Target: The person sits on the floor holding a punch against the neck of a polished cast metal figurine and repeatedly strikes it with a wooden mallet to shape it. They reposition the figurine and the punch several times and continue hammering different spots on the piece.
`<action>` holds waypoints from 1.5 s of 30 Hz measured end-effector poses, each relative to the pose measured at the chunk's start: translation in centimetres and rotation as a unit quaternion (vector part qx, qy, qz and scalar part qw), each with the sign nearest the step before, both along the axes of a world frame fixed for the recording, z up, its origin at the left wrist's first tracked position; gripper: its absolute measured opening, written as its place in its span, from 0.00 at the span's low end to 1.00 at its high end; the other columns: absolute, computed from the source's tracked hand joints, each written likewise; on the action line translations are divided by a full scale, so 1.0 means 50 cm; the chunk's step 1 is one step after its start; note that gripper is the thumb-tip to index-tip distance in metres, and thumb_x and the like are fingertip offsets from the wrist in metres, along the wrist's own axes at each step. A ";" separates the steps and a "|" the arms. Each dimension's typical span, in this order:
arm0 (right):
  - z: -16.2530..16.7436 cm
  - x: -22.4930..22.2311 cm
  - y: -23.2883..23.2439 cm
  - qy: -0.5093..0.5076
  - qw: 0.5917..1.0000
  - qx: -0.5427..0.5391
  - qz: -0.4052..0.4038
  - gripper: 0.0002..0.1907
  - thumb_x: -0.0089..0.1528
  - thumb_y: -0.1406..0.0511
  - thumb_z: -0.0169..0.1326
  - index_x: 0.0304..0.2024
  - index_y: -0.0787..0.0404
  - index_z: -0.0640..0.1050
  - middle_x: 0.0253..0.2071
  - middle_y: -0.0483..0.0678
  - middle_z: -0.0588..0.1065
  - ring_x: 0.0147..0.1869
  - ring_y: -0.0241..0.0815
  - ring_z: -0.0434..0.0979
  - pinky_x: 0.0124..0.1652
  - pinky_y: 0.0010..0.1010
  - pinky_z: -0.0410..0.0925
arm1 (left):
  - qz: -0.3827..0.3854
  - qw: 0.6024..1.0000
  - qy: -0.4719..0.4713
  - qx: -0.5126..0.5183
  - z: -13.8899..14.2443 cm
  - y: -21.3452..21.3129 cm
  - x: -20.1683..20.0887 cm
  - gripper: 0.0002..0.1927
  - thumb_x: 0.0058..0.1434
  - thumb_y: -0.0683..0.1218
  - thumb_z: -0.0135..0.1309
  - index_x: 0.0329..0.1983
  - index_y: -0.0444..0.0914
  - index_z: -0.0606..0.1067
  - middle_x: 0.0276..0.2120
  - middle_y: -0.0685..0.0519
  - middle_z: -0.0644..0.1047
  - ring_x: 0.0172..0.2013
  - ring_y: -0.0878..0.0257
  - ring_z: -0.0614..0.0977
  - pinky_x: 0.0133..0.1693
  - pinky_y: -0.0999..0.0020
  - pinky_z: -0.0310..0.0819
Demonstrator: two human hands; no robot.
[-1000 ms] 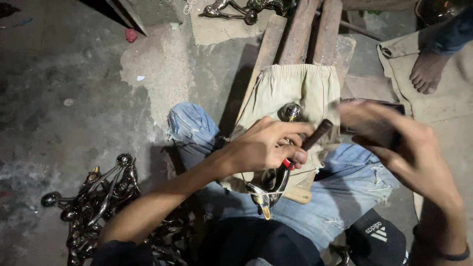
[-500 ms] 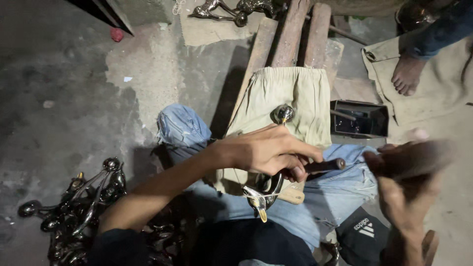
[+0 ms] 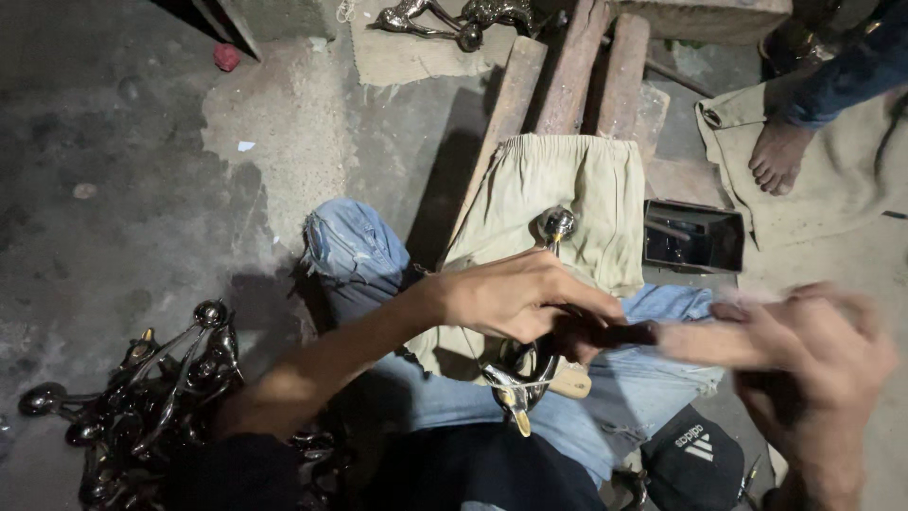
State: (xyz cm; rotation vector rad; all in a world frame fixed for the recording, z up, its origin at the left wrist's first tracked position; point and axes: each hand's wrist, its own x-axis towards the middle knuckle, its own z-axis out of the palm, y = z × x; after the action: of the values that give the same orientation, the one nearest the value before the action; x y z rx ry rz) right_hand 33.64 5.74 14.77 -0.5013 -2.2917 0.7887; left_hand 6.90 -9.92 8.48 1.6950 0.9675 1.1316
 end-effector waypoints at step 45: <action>0.129 -0.343 0.100 -0.481 0.816 0.252 0.196 0.47 0.58 0.69 0.58 0.77 0.36 0.58 0.29 0.50 0.80 0.26 0.42 0.79 0.33 0.34 0.75 | 0.236 0.916 -0.316 -0.069 -0.048 -0.092 0.045 0.06 0.68 0.36 0.55 0.47 0.31 0.73 0.37 0.47 0.82 0.39 0.61 0.85 0.46 0.66 0.83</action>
State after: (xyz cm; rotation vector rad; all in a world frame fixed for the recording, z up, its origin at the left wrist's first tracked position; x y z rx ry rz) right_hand 16.50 10.73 21.21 -0.1657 -3.4689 -0.0104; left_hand 9.17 -14.51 6.09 0.8827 1.0139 1.7378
